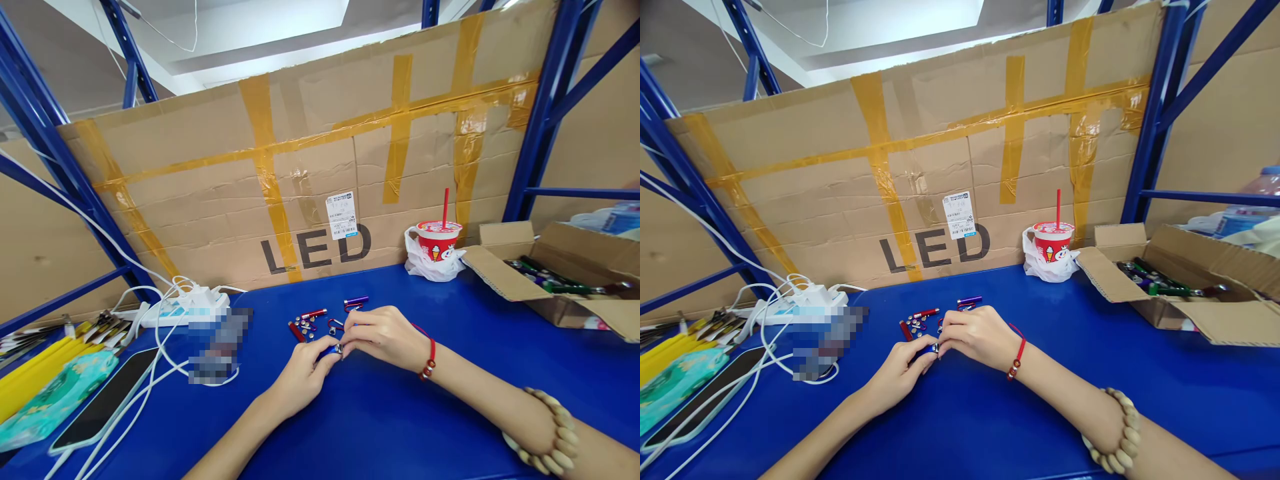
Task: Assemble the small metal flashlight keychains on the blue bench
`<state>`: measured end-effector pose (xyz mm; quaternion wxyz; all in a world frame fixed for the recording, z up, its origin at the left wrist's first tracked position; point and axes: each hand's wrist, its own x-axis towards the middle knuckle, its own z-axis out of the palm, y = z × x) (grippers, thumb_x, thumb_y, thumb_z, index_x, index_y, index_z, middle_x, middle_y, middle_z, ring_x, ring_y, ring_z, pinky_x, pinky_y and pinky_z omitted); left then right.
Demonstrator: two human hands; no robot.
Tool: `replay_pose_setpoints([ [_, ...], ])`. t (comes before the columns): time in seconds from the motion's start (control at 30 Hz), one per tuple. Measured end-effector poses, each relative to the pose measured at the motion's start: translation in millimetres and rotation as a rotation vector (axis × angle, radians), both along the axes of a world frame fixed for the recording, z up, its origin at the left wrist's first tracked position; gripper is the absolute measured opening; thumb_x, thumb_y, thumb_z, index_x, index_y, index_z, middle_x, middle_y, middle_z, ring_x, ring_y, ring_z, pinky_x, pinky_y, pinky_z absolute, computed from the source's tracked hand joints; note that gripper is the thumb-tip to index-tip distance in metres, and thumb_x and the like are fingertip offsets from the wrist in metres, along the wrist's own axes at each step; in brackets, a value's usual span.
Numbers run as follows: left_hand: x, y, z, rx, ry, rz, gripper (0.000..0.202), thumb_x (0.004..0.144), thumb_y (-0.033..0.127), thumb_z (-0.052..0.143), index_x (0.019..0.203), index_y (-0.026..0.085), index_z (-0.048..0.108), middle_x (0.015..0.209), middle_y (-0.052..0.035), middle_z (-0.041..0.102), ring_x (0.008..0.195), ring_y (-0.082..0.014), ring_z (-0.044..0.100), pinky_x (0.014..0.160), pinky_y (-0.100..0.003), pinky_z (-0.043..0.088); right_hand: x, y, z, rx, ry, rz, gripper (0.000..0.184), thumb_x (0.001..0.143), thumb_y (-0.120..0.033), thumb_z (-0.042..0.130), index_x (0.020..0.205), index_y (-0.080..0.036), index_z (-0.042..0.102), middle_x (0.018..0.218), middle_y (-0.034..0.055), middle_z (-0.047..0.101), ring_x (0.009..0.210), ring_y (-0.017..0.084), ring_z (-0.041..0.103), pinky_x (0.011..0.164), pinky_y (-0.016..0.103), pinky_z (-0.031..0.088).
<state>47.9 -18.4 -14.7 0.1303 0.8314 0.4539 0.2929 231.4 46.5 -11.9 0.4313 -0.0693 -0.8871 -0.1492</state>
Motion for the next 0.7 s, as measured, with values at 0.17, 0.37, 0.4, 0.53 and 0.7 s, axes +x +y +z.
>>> replay_pose_setpoints([
  [0.17, 0.9, -0.8, -0.5, -0.036, -0.055, -0.004, 0.02, 0.089, 0.026, 0.035, 0.084, 0.013, 0.051, 0.063, 0.002, 0.045, 0.056, -0.0081, 0.038, 0.055, -0.018, 0.031, 0.3, 1.3, 1.0, 0.024, 0.025, -0.011, 0.019, 0.086, -0.028, 0.047, 0.079, -0.021, 0.064, 0.078, -0.0052, 0.061, 0.061, 0.003, 0.054, 0.053, 0.019, 0.033],
  [0.37, 5.0, 0.7, 2.3, -0.042, -0.045, -0.003, 0.021, 0.089, 0.025, 0.037, 0.088, 0.014, 0.054, 0.079, 0.0001, 0.056, 0.068, -0.0095, 0.047, 0.064, -0.019, 0.035, 5.9, 3.5, 6.0, 0.034, -0.038, -0.026, 0.02, 0.085, -0.033, 0.049, 0.077, -0.022, 0.064, 0.076, -0.0058, 0.06, 0.058, 0.003, 0.052, 0.052, 0.02, 0.03],
  [0.4, 5.6, 0.4, 2.8, -0.034, -0.042, -0.009, 0.021, 0.089, 0.025, 0.037, 0.09, 0.014, 0.055, 0.082, 0.0, 0.057, 0.072, -0.0102, 0.049, 0.067, -0.019, 0.035, 6.7, 3.1, 7.0, 0.04, -0.044, -0.034, 0.02, 0.085, -0.033, 0.048, 0.078, -0.023, 0.064, 0.076, -0.006, 0.06, 0.058, 0.003, 0.052, 0.052, 0.02, 0.03],
  [0.53, 5.4, -2.1, 3.7, -0.02, -0.041, -0.024, 0.02, 0.089, 0.024, 0.038, 0.091, 0.016, 0.056, 0.085, 0.0005, 0.059, 0.078, -0.0109, 0.052, 0.071, -0.018, 0.036, 5.9, 0.3, 8.3, 0.056, -0.033, -0.024, 0.02, 0.086, -0.028, 0.047, 0.075, -0.023, 0.063, 0.075, -0.0067, 0.059, 0.056, 0.003, 0.05, 0.053, 0.019, 0.03],
  [0.7, 2.8, -3.7, 0.9, -0.015, 0.036, -0.009, 0.015, 0.089, 0.021, 0.04, 0.085, 0.016, 0.054, 0.081, 0.002, 0.057, 0.074, -0.0094, 0.051, 0.068, -0.018, 0.035, 1.3, 0.5, 2.4, 0.002, -0.041, 0.02, 0.019, 0.085, -0.029, 0.049, 0.074, -0.022, 0.062, 0.073, -0.0069, 0.059, 0.056, 0.003, 0.051, 0.052, 0.019, 0.03],
])
